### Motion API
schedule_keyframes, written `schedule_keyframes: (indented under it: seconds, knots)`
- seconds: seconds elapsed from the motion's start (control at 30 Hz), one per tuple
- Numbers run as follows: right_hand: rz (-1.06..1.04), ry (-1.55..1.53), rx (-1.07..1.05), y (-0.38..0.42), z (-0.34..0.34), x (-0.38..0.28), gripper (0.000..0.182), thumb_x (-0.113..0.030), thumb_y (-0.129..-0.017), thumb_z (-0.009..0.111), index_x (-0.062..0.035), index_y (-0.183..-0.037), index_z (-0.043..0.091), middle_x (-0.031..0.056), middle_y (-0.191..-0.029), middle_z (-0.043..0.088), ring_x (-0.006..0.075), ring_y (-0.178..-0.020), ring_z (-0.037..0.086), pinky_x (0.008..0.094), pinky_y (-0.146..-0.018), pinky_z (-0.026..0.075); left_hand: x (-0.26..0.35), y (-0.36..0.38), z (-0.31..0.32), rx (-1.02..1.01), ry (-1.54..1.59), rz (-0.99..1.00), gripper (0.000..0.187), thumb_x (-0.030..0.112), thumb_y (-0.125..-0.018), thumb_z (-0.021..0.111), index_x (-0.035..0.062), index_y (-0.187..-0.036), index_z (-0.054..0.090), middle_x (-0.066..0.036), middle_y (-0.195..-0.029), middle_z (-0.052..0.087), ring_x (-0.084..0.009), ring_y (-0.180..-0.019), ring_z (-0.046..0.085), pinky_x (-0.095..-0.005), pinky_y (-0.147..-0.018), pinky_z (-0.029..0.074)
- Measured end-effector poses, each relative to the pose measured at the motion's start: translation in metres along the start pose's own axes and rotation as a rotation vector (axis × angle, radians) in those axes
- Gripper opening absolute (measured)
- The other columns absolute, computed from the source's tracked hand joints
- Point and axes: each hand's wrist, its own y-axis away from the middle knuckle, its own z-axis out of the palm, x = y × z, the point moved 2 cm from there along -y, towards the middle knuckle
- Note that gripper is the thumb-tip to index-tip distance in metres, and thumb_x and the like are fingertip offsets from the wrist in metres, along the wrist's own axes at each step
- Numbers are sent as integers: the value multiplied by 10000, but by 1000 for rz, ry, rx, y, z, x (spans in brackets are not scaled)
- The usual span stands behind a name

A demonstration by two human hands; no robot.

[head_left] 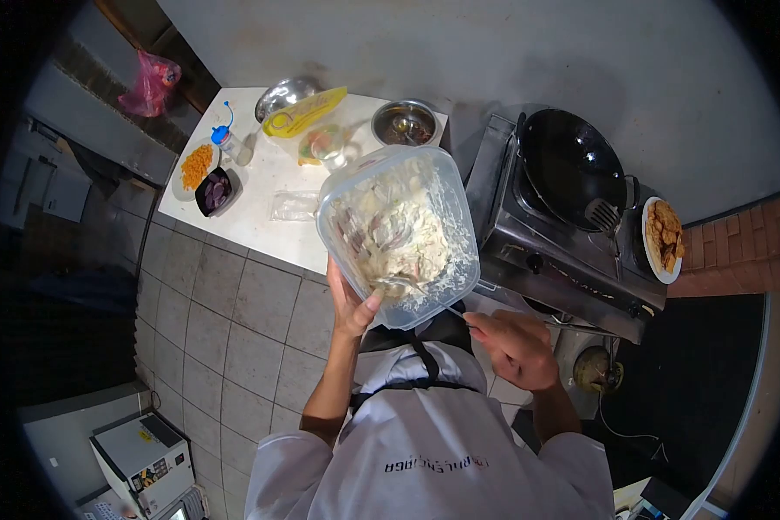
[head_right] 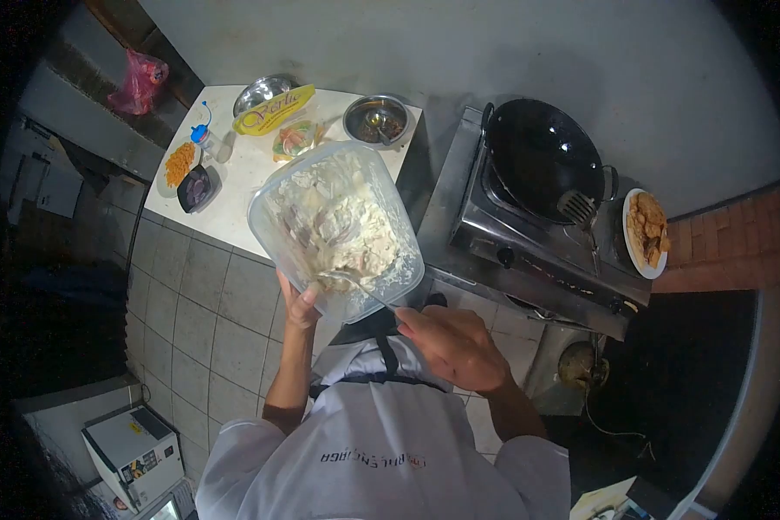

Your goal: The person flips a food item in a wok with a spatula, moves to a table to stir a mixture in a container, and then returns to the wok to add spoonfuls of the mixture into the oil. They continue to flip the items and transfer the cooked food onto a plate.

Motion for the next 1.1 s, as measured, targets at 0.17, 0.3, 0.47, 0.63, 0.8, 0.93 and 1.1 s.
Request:
schedule_keyframes:
  seconds: [0.17, 0.3, 0.47, 0.63, 0.8, 0.93, 1.1]
  knots:
    - [2, 153, 130, 0, -13, -13, 350, 87, -757, 647, 43, -1101, 598, 129, -722, 631, 225, -582, 610, 327, -529, 479, -1, 0, -3, 19, 18, 37, 1197, 494, -570, 762, -49, -1437, 140, -215, -1401, 312, -333, -1302, 349, -434, -1077, 295]
    - [105, 234, 242, 3, -6, -16, 256, 71, -772, 645, 46, -1026, 624, 165, -782, 654, 252, -616, 649, 318, -539, 494, 0, 0, -2, 22, 2, 44, 1187, 497, -575, 756, -57, -1430, 147, -218, -1400, 312, -334, -1303, 347, -440, -1076, 295]
    - [86, 231, 140, 2, 3, -11, 252, 60, -777, 645, 52, -1026, 612, 170, -794, 653, 279, -639, 652, 315, -544, 497, -3, 4, -6, 25, -14, 72, 1176, 503, -587, 754, -66, -1424, 156, -209, -1395, 317, -319, -1287, 358, -426, -1065, 302]
    - [51, 303, 244, -3, -1, -12, 250, 61, -779, 640, 50, -1026, 607, 166, -780, 644, 285, -620, 639, 328, -546, 497, -3, 5, -9, 35, -16, 121, 1155, 504, -602, 754, -71, -1419, 172, -188, -1383, 332, -289, -1276, 359, -400, -1057, 292]
    - [-41, 221, 129, -1, 8, -15, 284, 71, -765, 644, 56, -1045, 604, 171, -783, 637, 277, -607, 627, 340, -550, 496, -1, 6, -9, 18, -6, 114, 1156, 506, -601, 757, -64, -1420, 176, -185, -1384, 333, -289, -1282, 354, -403, -1060, 287]
    - [17, 295, 153, -1, 0, -13, 298, 66, -763, 654, 56, -1056, 603, 164, -755, 630, 264, -602, 624, 335, -549, 493, -2, 6, -12, 25, -27, 119, 1150, 505, -602, 752, -61, -1421, 177, -187, -1388, 328, -294, -1287, 348, -408, -1066, 281]
    - [-12, 314, 262, -2, 0, -20, 270, 49, -783, 653, 57, -1049, 605, 156, -733, 620, 270, -601, 621, 341, -539, 484, -3, 9, -13, 51, -22, 126, 1140, 506, -604, 742, -65, -1417, 183, -188, -1389, 323, -295, -1291, 342, -413, -1069, 275]
